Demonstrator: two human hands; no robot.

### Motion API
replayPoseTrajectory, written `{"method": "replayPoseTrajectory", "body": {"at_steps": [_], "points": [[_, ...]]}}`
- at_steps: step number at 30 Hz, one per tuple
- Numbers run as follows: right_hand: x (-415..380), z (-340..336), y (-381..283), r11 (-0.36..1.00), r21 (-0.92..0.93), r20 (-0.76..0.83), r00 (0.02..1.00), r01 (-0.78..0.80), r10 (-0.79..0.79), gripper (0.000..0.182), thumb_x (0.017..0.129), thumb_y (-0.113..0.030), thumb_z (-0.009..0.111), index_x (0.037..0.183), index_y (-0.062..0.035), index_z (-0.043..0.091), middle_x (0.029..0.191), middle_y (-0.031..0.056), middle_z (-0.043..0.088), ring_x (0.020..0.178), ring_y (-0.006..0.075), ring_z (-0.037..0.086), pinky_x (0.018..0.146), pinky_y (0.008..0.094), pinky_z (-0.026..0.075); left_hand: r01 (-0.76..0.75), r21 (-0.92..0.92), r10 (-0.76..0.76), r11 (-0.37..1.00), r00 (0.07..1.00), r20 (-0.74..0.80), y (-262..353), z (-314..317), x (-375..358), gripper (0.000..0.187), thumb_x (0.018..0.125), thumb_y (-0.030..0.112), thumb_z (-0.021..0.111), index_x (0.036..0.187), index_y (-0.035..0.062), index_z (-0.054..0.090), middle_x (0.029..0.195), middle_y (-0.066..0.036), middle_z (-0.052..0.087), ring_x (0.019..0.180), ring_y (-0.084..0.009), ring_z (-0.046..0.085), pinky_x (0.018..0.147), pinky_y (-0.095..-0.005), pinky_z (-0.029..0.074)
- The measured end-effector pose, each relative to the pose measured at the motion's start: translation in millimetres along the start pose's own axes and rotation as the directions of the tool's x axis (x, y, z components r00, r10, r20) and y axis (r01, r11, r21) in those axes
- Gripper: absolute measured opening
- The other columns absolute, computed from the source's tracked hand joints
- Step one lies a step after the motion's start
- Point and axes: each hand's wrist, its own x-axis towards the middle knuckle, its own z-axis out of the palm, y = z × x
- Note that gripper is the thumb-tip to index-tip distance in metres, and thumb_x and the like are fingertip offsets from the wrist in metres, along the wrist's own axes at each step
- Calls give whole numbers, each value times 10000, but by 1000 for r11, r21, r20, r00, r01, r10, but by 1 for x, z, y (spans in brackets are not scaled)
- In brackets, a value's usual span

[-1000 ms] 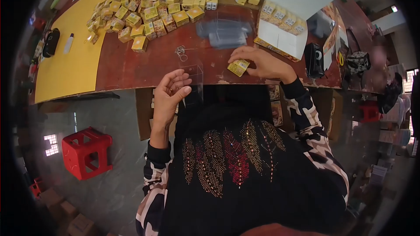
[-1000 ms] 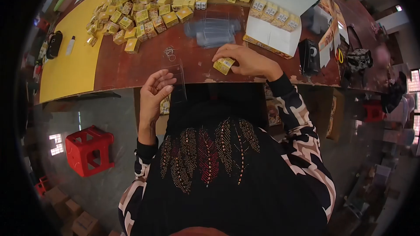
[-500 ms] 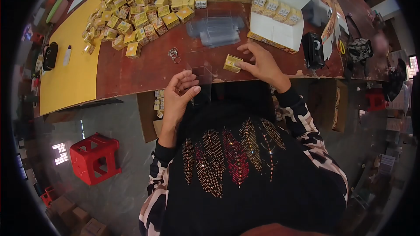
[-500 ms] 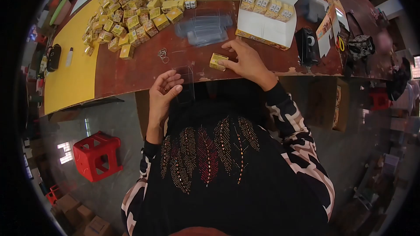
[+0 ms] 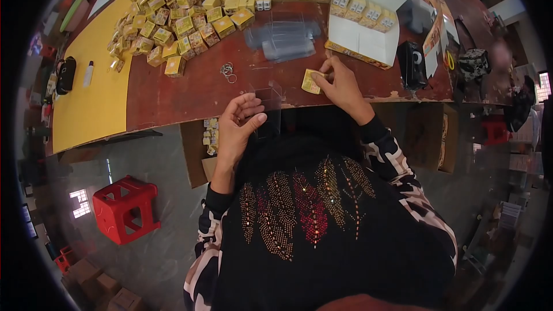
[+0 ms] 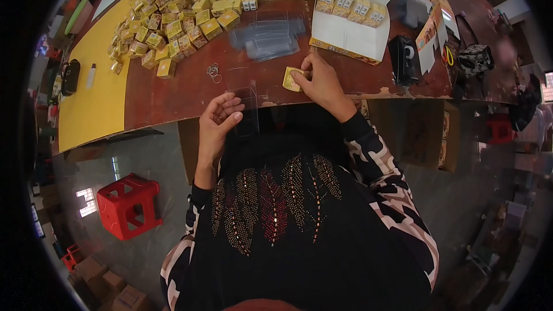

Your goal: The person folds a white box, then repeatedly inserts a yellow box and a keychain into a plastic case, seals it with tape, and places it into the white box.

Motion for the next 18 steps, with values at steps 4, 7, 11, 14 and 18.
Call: {"method": "replayPoseTrajectory", "body": {"at_steps": [4, 7, 11, 14, 18], "points": [[-14, -13, -2, 905, -424, 39, 998, -19, 39, 289, 900, -263, 700, 1009, -28, 573, 953, 127, 604, 893, 320, 607, 775, 426, 490, 23, -2, -23, 1000, 1000, 0, 0, 0, 1, 512, 839, -2, 755, 1300, -28, 532, 1205, -132, 619, 1101, -201, 627, 950, -306, 517], [-18, -26, -8, 952, -272, -16, 988, 143, -153, 326, 851, -208, 747, 1096, -48, 605, 1043, 127, 631, 1013, 330, 607, 861, 434, 486, 33, -1, -33, 999, 999, 3, 0, 2, 1, 511, 836, -3, 756, 1297, -27, 535, 1202, -132, 621, 1101, -201, 628, 948, -306, 519], [-12, -32, -6, 831, -141, 292, 825, 537, -484, 633, 712, -42, 804, 1298, -117, 577, 1262, 68, 615, 1230, 307, 531, 1084, 423, 414, 33, 29, -34, 999, 999, 39, -1, 5, 4, 527, 824, -5, 767, 1299, -32, 540, 1206, -139, 627, 1110, -204, 626, 954, -312, 521], [-4, -30, -3, 790, -191, 368, 788, 583, -493, 580, 747, -73, 799, 1282, -96, 576, 1218, 91, 635, 1165, 271, 577, 1018, 390, 451, 18, 69, -22, 997, 998, 60, 3, 9, 2, 543, 831, -28, 738, 1330, -32, 523, 1242, -144, 622, 1138, -218, 625, 978, -317, 512], [-8, -25, -36, 868, 217, -94, 894, 447, -437, 455, 805, -99, 772, 1220, -51, 592, 1129, 95, 633, 1018, 203, 625, 922, 308, 484, 7, 111, -15, 994, 997, 76, 3, 15, 2, 573, 821, -27, 752, 1343, -31, 515, 1254, -148, 621, 1158, -222, 620, 988, -323, 508]]}}
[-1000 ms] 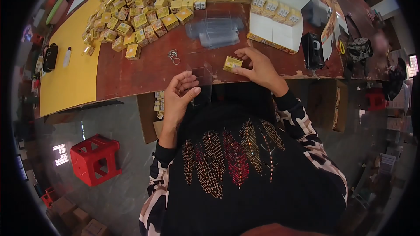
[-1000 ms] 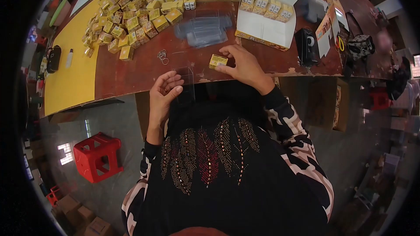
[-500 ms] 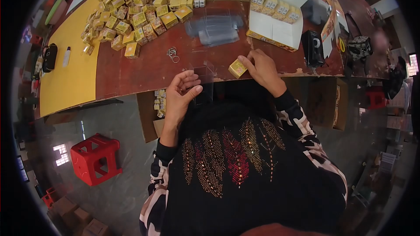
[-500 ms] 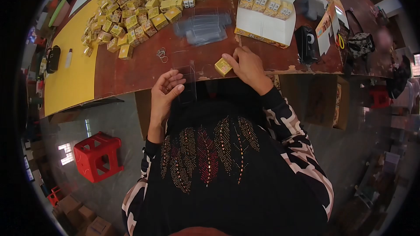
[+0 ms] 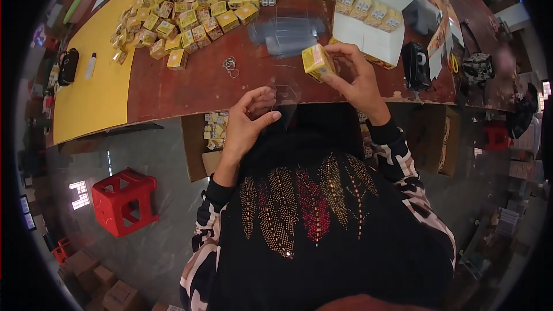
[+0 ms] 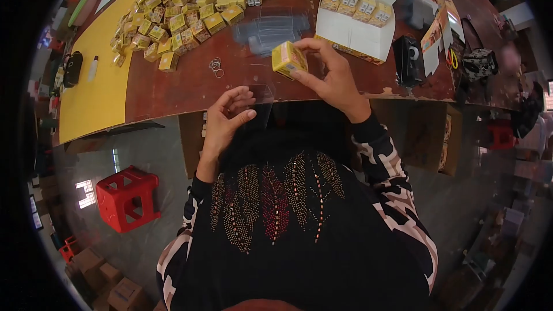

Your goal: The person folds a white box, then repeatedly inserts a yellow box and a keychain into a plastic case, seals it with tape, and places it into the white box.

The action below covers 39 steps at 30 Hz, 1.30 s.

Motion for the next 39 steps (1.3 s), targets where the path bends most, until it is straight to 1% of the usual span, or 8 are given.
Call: {"method": "replayPoseTrajectory", "body": {"at_steps": [2, 6, 10, 12, 25, 27, 31, 39], "points": [[5, 11, -13, 991, 109, -12, 997, 73, -73, 434, 818, -103, 765, 1210, -39, 591, 1130, 98, 635, 1032, 215, 623, 920, 312, 486, -17, 25, 15, 1000, 999, 48, -1, 4, 4, 587, 814, -29, 760, 1347, -29, 514, 1267, -153, 618, 1177, -228, 615, 989, -324, 507], [9, 18, -23, 968, -166, 115, 979, 187, -169, 392, 828, -137, 760, 1185, -65, 618, 1152, 125, 633, 1039, 304, 623, 923, 355, 503, -34, -38, 35, 999, 999, 32, 2, 9, 4, 608, 806, -14, 777, 1354, -26, 514, 1278, -157, 626, 1175, -219, 609, 1005, -334, 500], [8, 16, -24, 965, -195, 211, 969, 173, -131, 358, 830, -152, 755, 1159, -72, 638, 1148, 123, 637, 1048, 319, 614, 906, 381, 513, -64, -32, 64, 997, 998, 9, -3, 13, 1, 605, 821, -17, 765, 1363, -40, 497, 1266, -148, 630, 1162, -209, 613, 1005, -328, 495], [10, 16, -21, 917, -278, 298, 933, 287, -202, 315, 841, -160, 743, 1129, -71, 652, 1134, 107, 644, 1058, 308, 608, 892, 387, 514, -53, -49, 54, 997, 998, 23, -5, 16, 1, 602, 827, -20, 759, 1366, -44, 492, 1262, -145, 632, 1158, -204, 613, 1002, -322, 494], [-1, 34, -12, 961, -190, 320, 938, 199, -132, 386, 848, -223, 754, 1170, -49, 631, 1257, 107, 596, 1134, 297, 582, 938, 375, 488, -111, -215, 118, 970, 993, 16, -3, 25, 1, 584, 893, -16, 691, 1429, 35, 463, 1224, -103, 618, 1072, -142, 612, 928, -259, 499], [-5, 37, -17, 988, 90, 122, 986, -129, 118, 493, 859, -155, 743, 1295, -42, 544, 1356, 119, 536, 1204, 239, 553, 984, 360, 477, -138, -187, 145, 973, 989, 28, -5, 23, 1, 575, 906, -2, 683, 1434, 47, 462, 1223, -97, 615, 1070, -134, 608, 921, -253, 496], [-23, 43, -4, 837, 356, 329, 894, -416, 304, 490, 899, -117, 708, 1326, -11, 493, 1370, 135, 525, 1202, 197, 568, 1008, 336, 471, -84, -235, 103, 968, 992, 71, -4, 25, 3, 491, 927, 34, 668, 1383, 41, 487, 1234, -77, 593, 1108, -142, 592, 920, -268, 510], [-33, 67, 2, 774, 602, 92, 980, -195, 175, 231, 921, -76, 670, 1106, -20, 545, 1241, 126, 589, 1155, 169, 587, 974, 312, 493, -222, -199, 242, 954, 967, 80, -6, 30, 8, 422, 900, 43, 706, 1279, 46, 520, 1397, -96, 477, 1155, -167, 585, 909, -264, 508]]}}
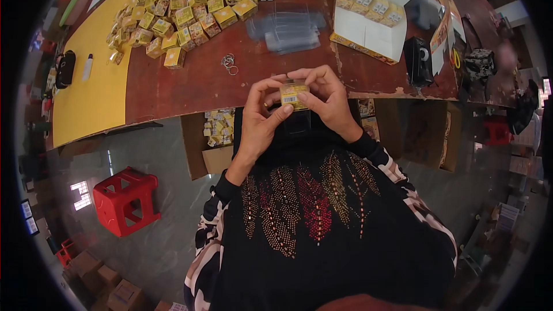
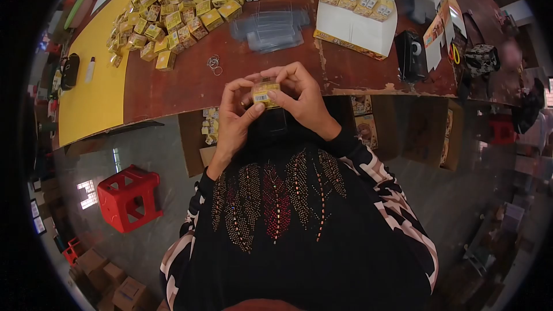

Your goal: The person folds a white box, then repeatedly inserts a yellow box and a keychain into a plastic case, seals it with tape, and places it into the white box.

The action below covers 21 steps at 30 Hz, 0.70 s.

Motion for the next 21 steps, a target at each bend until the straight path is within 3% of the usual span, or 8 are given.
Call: {"method": "replayPoseTrajectory", "body": {"at_steps": [3, 6, 8, 11, 17, 21], "points": [[5, 0, -3, 995, -17, -47, 994, 95, -96, 224, 914, -72, 683, 1064, -30, 521, 1225, 128, 584, 1151, 154, 574, 970, 302, 487, -16, -66, 12, 998, 998, -61, 11, 6, 1, 528, 876, 17, 719, 1334, 67, 462, 1379, -105, 496, 1154, -182, 583, 912, -284, 523], [8, -9, -6, 996, -5, 49, 995, 87, -87, 203, 903, -65, 700, 1026, -25, 544, 1160, 110, 610, 1091, 134, 590, 946, 291, 493, 49, -43, -51, 998, 997, -53, 15, 7, -1, 623, 862, -45, 695, 1389, 76, 387, 1386, -131, 496, 1167, -201, 566, 969, -308, 508], [8, -13, -7, 997, -17, 89, 993, -74, 75, 174, 892, -62, 717, 980, -16, 575, 1096, 93, 628, 1038, 124, 605, 918, 279, 502, 61, 21, -61, 998, 997, -39, 14, 8, -2, 612, 863, -53, 689, 1387, 75, 399, 1382, -137, 501, 1153, -201, 577, 961, -306, 514], [10, -7, -24, 981, -102, 48, 984, -163, 169, 153, 887, -64, 726, 941, 3, 600, 1063, 87, 645, 992, 116, 626, 882, 266, 517, 34, 52, -32, 998, 999, -44, 11, 6, -2, 606, 859, -29, 709, 1384, 79, 427, 1377, -110, 500, 1139, -184, 589, 907, -289, 540], [18, -15, -23, 975, -58, 15, 977, -213, 214, 160, 885, -82, 736, 957, 10, 627, 994, 83, 693, 887, 104, 656, 810, 250, 540, 61, 49, -59, 997, 997, -44, 14, 11, 0, 594, 862, -40, 699, 1385, 69, 442, 1372, -105, 506, 1147, -174, 587, 911, -288, 540], [21, -19, -26, 954, -82, 42, 955, -288, 292, 111, 897, -49, 709, 950, 14, 633, 992, 100, 669, 930, 124, 642, 848, 258, 527, 74, 66, -72, 995, 997, -38, 13, 10, -3, 592, 866, -39, 696, 1393, 60, 443, 1366, -98, 508, 1151, -172, 588, 917, -288, 538]]}}
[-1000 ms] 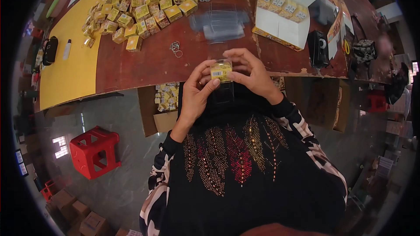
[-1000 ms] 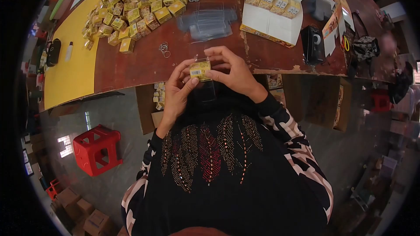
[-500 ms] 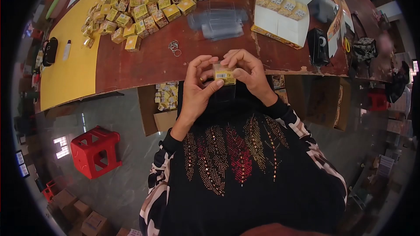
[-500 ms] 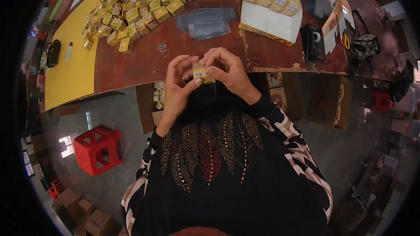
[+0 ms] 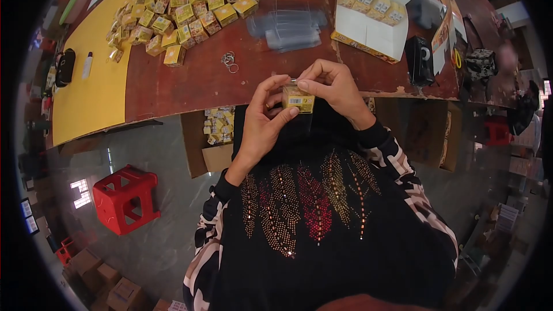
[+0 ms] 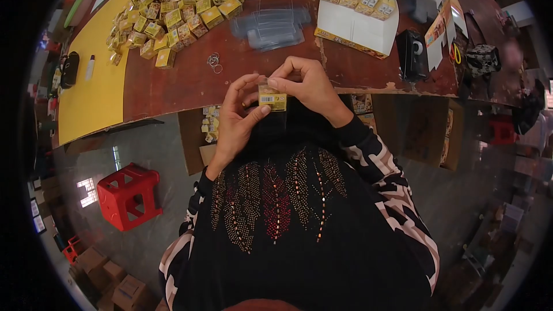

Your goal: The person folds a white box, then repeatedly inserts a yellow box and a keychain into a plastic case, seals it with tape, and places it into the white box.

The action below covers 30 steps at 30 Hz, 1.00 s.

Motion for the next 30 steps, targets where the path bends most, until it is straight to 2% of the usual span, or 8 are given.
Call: {"method": "replayPoseTrajectory", "body": {"at_steps": [9, 12, 15, 17, 20, 24, 27, 30], "points": [[-5, -7, 18, 974, -84, 75, 976, 210, -204, 138, 944, -121, 666, 922, 15, 675, 1040, 86, 685, 905, 94, 626, 793, 247, 509, 25, -96, -22, 995, 999, 31, -5, -2, 0, 421, 913, -29, 650, 1313, 24, 529, 1369, -87, 502, 1160, -167, 590, 944, -264, 494], [-12, -4, 21, 988, -44, 97, 985, 146, -141, 115, 938, -107, 666, 944, 7, 668, 1237, 113, 603, 997, 125, 625, 856, 276, 513, -6, -84, 7, 996, 1000, 6, -10, -4, -1, 360, 919, -24, 646, 1262, 14, 545, 1379, -90, 486, 1165, -170, 587, 954, -270, 487], [-14, 3, 19, 991, -71, 135, 985, 117, -107, 260, 907, -100, 696, 1136, -31, 596, 1401, 110, 471, 1151, 188, 589, 954, 325, 498, -20, -119, 16, 993, 999, -33, -19, -10, 0, 310, 919, -14, 652, 1212, 13, 554, 1385, -100, 473, 1171, -172, 581, 959, -270, 481], [-13, 7, 19, 992, -108, 173, 984, 67, -48, 546, 882, -102, 725, 1355, -75, 454, 1438, 111, 438, 1227, 214, 548, 1008, 342, 460, -62, -168, 54, 984, 997, -51, -24, -15, 3, 308, 911, -7, 666, 1197, 15, 553, 1371, -108, 472, 1167, -174, 580, 953, -276, 487], [-6, 14, 11, 1000, 20, 108, 994, -23, 20, 659, 871, -106, 738, 1431, -71, 393, 1413, 118, 459, 1208, 210, 559, 991, 337, 469, -50, -204, 30, 978, 994, -103, -16, -17, 4, 358, 904, -1, 678, 1230, 22, 531, 1355, -110, 479, 1156, -174, 584, 957, -291, 490], [2, 15, 17, 989, -60, 135, 981, -133, 140, 762, 860, -115, 750, 1491, -73, 324, 1333, 115, 532, 1164, 201, 582, 967, 334, 482, -87, -178, 54, 980, 982, -181, -2, -21, 3, 417, 905, -5, 673, 1285, 30, 502, 1349, -99, 480, 1168, -172, 571, 954, -298, 494], [13, 13, 20, 986, -99, 221, 963, -134, 153, 751, 850, -141, 765, 1480, -87, 359, 1190, 84, 608, 1052, 181, 619, 898, 309, 508, -121, -99, 95, 988, 968, -234, 0, -30, 1, 530, 893, 13, 694, 1367, 57, 461, 1342, -99, 485, 1195, -199, 556, 976, -320, 482], [33, 10, -2, 749, -635, 375, 923, 189, 85, 772, 833, -221, 792, 1483, -161, 379, 1159, 51, 625, 1006, 243, 645, 913, 325, 506, -96, 477, 150, 873, 986, -76, 8, -51, 1, 746, 838, 110, 782, 1470, 140, 387, 1361, -108, 483, 1280, -296, 504, 1050, -361, 428]]}}
